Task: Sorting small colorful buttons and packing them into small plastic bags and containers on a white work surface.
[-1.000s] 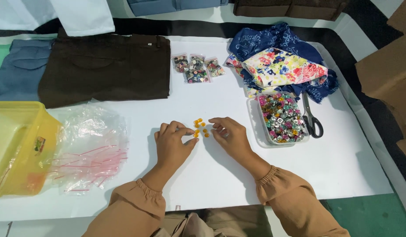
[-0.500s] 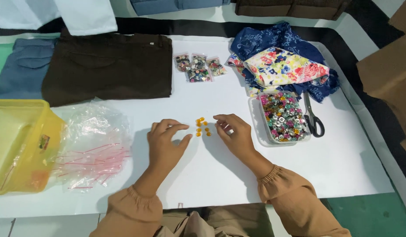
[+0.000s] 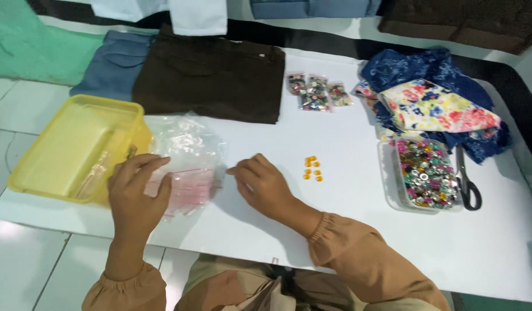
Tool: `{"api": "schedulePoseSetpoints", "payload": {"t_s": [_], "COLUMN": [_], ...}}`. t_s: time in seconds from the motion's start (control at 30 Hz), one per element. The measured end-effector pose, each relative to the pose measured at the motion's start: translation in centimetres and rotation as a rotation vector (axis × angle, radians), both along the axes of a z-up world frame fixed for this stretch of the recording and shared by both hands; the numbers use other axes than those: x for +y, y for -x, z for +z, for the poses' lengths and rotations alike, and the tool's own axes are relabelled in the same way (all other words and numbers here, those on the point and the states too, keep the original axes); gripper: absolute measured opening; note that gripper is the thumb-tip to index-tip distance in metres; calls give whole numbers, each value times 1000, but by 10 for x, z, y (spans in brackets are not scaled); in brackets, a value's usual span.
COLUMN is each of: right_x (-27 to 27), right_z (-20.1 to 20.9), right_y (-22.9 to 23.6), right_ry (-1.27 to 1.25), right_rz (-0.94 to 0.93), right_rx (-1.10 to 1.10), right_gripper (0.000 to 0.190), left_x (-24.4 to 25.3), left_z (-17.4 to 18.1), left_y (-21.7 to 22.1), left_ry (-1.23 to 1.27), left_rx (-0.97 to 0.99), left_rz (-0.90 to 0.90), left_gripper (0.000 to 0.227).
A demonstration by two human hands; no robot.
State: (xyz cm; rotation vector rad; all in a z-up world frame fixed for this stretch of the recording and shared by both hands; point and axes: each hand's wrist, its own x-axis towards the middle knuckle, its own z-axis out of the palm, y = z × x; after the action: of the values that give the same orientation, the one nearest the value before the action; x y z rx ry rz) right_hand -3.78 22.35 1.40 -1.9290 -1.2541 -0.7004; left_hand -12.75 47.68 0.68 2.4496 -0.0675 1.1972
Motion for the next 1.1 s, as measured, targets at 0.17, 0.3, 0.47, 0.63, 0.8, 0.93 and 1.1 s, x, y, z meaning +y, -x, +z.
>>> {"api": "schedulePoseSetpoints", "payload": {"t_s": [0.17,0.3,0.47,0.63,0.8,0.93,1.1], "right_x": [62,91,99,93,84,59,3], "right_z": [-14,-33,-57,-46,-20,16,46], "right_y": [-7,-19,-30,-28,-24,-26,-44], "right_ry": [141,270,281,198,-13,-96,-163], "right_rz": [38,42,22,22,79,74,32], "right_rx": [71,218,190,237,245,228,248], "right_gripper": [29,33,24,21,27,32,44], "left_x": [10,8,12,8,-13,-30,-75], "left_z": [-23,-25,-29,-29,3,21,43], "left_y": [-5,-8,-9,-10,-15,-33,-64], "left_ry": [-47,-49,-34,-58,-126,-168,-29], "left_rx": [125,296,353,288,77,-51,-107], "left_rz": [-74,7,62,72,49,18,-142], "left_gripper": [43,29,28,28,19,9,5]}}
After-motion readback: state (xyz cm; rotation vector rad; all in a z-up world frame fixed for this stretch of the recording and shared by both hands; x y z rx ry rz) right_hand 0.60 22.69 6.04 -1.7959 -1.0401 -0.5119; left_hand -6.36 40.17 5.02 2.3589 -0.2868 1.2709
